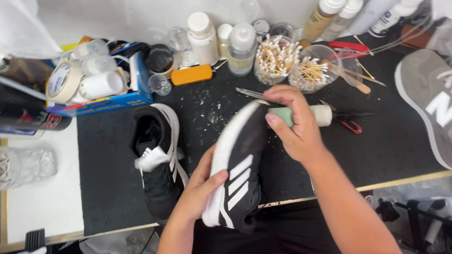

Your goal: The person cleans a pair of black and white sneakers on a workbench. They insert a white paper insert into one shoe, then use a cotton swab dipped in a liquid from a bottle to clean the white midsole and side stripes of the other shoe.

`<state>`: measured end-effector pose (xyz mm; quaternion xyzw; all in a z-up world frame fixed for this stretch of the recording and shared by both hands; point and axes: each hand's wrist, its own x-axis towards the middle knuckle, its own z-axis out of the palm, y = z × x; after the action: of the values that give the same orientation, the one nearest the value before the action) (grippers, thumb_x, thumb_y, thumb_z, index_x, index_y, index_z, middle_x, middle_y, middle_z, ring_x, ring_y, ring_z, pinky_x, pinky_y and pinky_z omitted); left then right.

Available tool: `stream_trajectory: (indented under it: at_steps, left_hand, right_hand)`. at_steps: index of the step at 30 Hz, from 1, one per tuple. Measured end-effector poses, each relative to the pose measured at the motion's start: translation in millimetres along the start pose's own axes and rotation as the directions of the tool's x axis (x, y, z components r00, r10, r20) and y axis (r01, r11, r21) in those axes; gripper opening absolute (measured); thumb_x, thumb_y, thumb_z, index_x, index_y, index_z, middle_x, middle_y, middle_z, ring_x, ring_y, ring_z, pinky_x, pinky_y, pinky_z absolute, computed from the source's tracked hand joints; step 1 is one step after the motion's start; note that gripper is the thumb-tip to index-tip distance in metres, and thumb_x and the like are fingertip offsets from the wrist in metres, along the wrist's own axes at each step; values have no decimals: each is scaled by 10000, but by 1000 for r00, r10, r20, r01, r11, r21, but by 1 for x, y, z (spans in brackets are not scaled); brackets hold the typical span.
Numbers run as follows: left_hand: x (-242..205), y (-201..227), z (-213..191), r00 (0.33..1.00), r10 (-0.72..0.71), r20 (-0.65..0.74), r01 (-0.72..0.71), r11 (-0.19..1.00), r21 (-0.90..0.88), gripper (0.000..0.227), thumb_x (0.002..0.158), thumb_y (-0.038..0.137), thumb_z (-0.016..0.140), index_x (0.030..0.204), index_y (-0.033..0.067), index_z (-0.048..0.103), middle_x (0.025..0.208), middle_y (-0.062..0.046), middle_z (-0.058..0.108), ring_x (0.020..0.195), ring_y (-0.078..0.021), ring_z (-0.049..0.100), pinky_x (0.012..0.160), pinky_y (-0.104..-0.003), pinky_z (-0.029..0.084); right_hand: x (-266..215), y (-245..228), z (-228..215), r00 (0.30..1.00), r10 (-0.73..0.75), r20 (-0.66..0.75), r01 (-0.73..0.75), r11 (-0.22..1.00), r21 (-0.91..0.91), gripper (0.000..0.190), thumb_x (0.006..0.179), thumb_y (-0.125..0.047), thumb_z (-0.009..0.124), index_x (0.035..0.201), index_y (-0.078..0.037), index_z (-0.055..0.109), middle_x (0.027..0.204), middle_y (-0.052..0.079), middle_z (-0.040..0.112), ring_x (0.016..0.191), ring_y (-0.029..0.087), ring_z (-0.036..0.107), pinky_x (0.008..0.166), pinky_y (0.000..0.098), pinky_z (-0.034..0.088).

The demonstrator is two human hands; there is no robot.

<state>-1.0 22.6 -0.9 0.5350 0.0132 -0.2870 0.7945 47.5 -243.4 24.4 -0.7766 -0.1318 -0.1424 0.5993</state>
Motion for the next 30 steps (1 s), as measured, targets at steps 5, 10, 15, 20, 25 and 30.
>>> stream_trajectory:
  at_steps: [5,10,15,20,25,30]
  left_hand:
    - [-3,-33,11,988,-5,-153,-36,964,-263,714,875,272,711,1440,-71,442,1290,-224,654,1165,-290,652,1033,-436,501]
    - [4,-28,43,953,190,-237,-218,971,-98,711,805,159,796,1408,-13,461,1260,-145,668,1164,-212,655,1048,-372,495]
    - [7,-19,56,963,176,-202,-209,966,-153,612,820,112,830,1350,-46,569,1222,-126,708,1130,-196,669,1032,-353,494]
    - [7,-18,60,963,186,-193,-226,951,-211,552,847,107,820,1329,-20,582,1211,-114,701,1125,-185,666,1030,-358,500]
    - [2,-23,61,970,141,-200,-200,927,-316,556,854,138,790,1344,2,565,1228,-121,698,1148,-200,675,1037,-378,516]
    - [-2,-29,58,979,121,-164,-181,886,-428,543,896,189,767,1344,-42,567,1216,-160,691,1143,-252,682,1042,-439,542]
  right_hand:
    - [-6,-19,-45,976,96,196,66,726,-685,653,715,-134,830,1317,-67,587,1314,103,612,1259,334,529,1069,474,402]
    - [-25,-27,-61,973,124,193,81,604,-793,688,687,-68,794,1351,-110,619,1281,100,626,1231,338,546,1064,473,423]
    - [-20,-69,-109,994,20,109,89,438,-895,519,790,51,717,1280,-121,728,1263,86,675,1206,316,573,1095,426,429]
    - [7,-38,-152,978,-185,93,134,220,-966,441,750,147,667,1121,-61,783,1165,106,702,1208,302,609,1091,424,476]
    - [19,67,-222,982,-177,70,145,455,-879,430,869,205,596,1183,-56,730,1206,86,648,1256,226,596,1129,345,492]
    - [22,106,-237,996,-84,-23,23,503,-864,475,866,234,559,1223,-39,712,1288,127,629,1294,270,592,1085,355,524]
